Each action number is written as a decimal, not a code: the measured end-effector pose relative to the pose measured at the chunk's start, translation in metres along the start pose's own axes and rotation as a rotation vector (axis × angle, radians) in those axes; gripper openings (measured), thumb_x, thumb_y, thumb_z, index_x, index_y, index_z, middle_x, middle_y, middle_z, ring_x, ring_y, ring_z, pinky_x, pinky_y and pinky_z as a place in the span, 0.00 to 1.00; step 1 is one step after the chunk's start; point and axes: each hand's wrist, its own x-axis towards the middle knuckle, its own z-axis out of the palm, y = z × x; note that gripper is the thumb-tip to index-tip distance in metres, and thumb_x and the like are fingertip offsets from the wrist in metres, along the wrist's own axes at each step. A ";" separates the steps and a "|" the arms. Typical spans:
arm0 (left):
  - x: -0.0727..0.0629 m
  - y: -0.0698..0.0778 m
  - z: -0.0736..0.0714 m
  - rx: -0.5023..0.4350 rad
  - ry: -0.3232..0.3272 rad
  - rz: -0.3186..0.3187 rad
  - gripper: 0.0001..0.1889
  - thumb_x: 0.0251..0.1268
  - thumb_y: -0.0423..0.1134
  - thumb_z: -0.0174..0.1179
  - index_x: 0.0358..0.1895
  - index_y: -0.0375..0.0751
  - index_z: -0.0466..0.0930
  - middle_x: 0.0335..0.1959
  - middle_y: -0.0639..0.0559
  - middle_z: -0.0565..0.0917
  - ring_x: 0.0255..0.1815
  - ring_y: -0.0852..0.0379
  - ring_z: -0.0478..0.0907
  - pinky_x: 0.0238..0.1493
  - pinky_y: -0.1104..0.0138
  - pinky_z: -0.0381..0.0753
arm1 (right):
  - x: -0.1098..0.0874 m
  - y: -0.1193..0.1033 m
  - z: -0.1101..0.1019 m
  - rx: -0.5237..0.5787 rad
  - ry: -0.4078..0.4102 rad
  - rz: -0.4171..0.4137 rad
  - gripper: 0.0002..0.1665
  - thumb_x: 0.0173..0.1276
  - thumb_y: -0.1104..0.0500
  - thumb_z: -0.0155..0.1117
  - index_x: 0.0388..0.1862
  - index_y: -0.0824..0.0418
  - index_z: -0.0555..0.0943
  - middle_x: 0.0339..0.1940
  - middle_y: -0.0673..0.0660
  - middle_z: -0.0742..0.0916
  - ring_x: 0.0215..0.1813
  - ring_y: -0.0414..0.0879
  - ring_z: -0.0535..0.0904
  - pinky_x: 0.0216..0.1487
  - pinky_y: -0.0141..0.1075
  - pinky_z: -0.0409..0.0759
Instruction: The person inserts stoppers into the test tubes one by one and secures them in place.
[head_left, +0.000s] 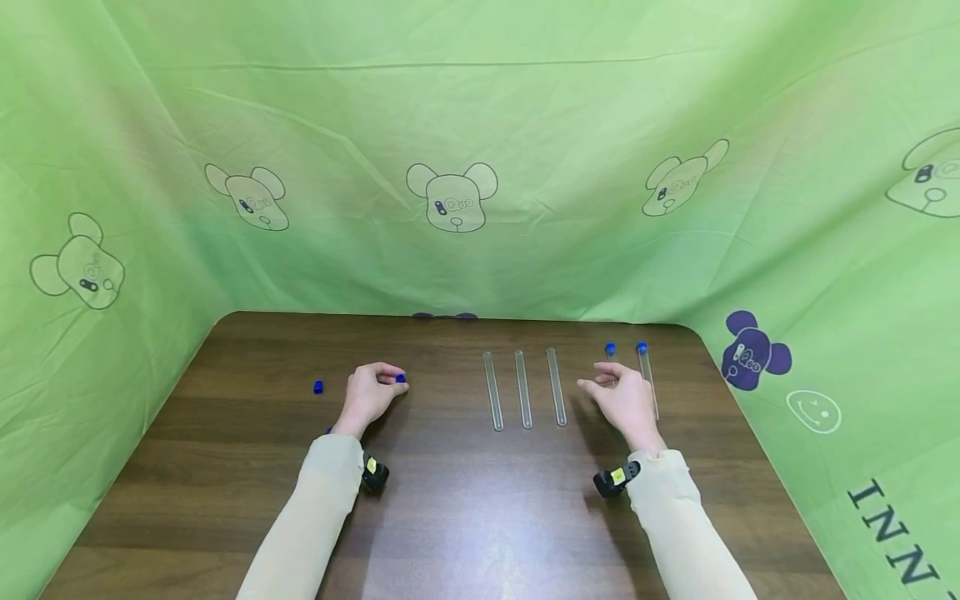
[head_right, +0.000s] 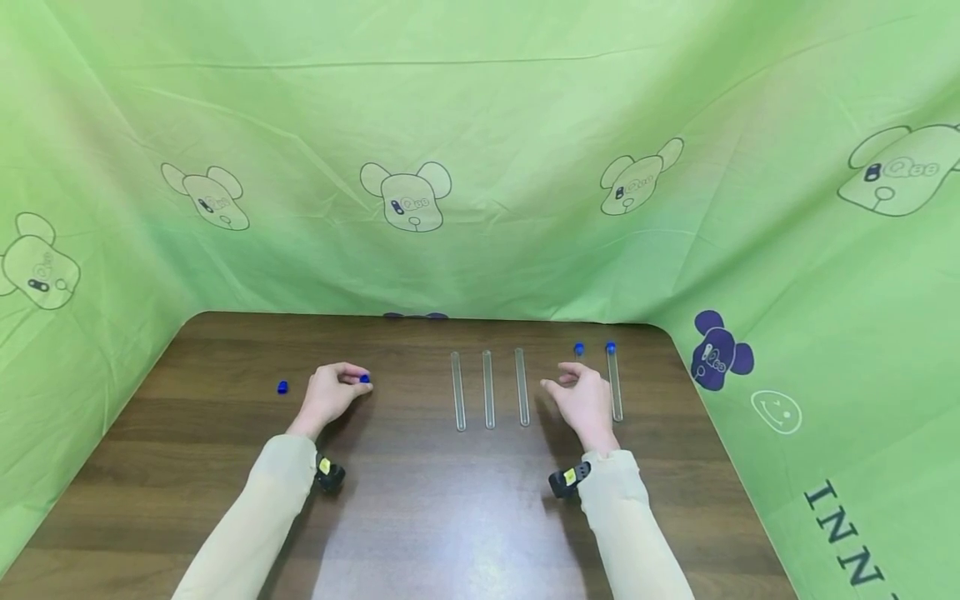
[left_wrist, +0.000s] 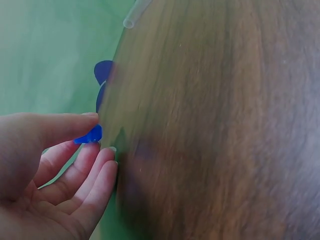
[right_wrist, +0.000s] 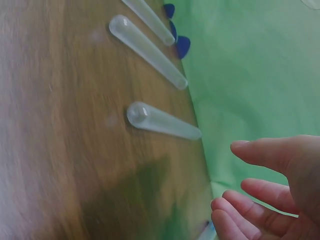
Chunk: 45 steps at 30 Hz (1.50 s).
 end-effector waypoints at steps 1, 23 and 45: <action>-0.001 0.000 0.001 -0.003 -0.002 0.001 0.10 0.57 0.33 0.76 0.41 0.37 0.89 0.30 0.52 0.86 0.39 0.51 0.83 0.46 0.56 0.80 | -0.001 -0.001 0.002 0.007 -0.006 0.001 0.29 0.64 0.53 0.74 0.59 0.68 0.83 0.43 0.63 0.89 0.46 0.58 0.86 0.50 0.51 0.79; -0.007 0.005 0.012 -0.023 -0.009 0.008 0.09 0.57 0.34 0.76 0.41 0.39 0.90 0.29 0.54 0.86 0.38 0.53 0.82 0.45 0.57 0.79 | -0.009 -0.016 0.032 0.027 -0.085 -0.053 0.26 0.63 0.58 0.76 0.56 0.70 0.83 0.40 0.63 0.89 0.43 0.57 0.87 0.47 0.51 0.83; -0.008 0.005 0.019 -0.038 -0.010 0.020 0.09 0.56 0.33 0.76 0.40 0.40 0.90 0.29 0.55 0.86 0.37 0.54 0.83 0.46 0.58 0.80 | -0.009 -0.019 0.044 -0.107 -0.122 -0.056 0.22 0.61 0.61 0.76 0.53 0.68 0.85 0.36 0.58 0.89 0.42 0.56 0.85 0.46 0.53 0.78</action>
